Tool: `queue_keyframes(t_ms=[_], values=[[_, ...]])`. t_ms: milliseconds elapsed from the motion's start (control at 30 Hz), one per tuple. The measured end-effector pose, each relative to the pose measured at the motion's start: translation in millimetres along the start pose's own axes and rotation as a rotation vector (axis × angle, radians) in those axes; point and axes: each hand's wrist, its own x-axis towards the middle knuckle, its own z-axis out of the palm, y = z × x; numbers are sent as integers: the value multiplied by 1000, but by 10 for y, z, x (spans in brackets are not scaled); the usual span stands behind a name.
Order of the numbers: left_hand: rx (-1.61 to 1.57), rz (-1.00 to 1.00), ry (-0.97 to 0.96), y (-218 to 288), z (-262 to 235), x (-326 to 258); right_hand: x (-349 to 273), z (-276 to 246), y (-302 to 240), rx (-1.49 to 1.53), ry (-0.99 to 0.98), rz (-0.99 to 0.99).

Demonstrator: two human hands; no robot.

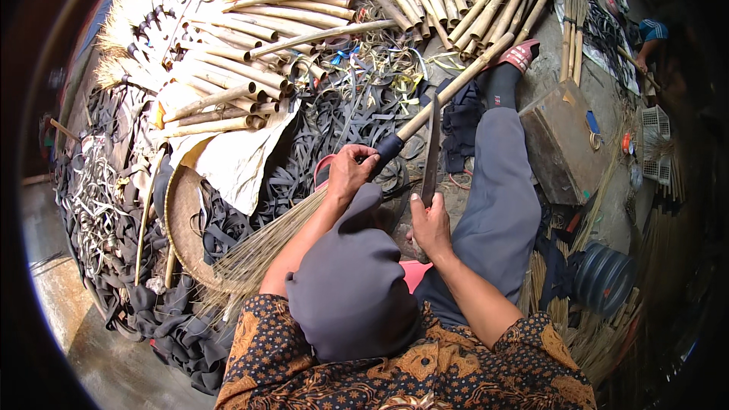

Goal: The person sits on the floor and assembles brooms by wrapping black rubber strips around the junction of bamboo handles and straw bristles. They repeatedly pick up a handle, wrap the strip tightly, and use a knife to cut the strip before moving to the next broom.

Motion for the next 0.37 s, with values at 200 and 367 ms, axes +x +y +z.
queue_keyframes(t_ms=[200, 367], values=[[-4, -30, -29, 5, -8, 11, -36, -18, -124, -492, -89, -238], [70, 95, 17, -72, 0, 20, -65, -46, -197, -564, -189, -147]])
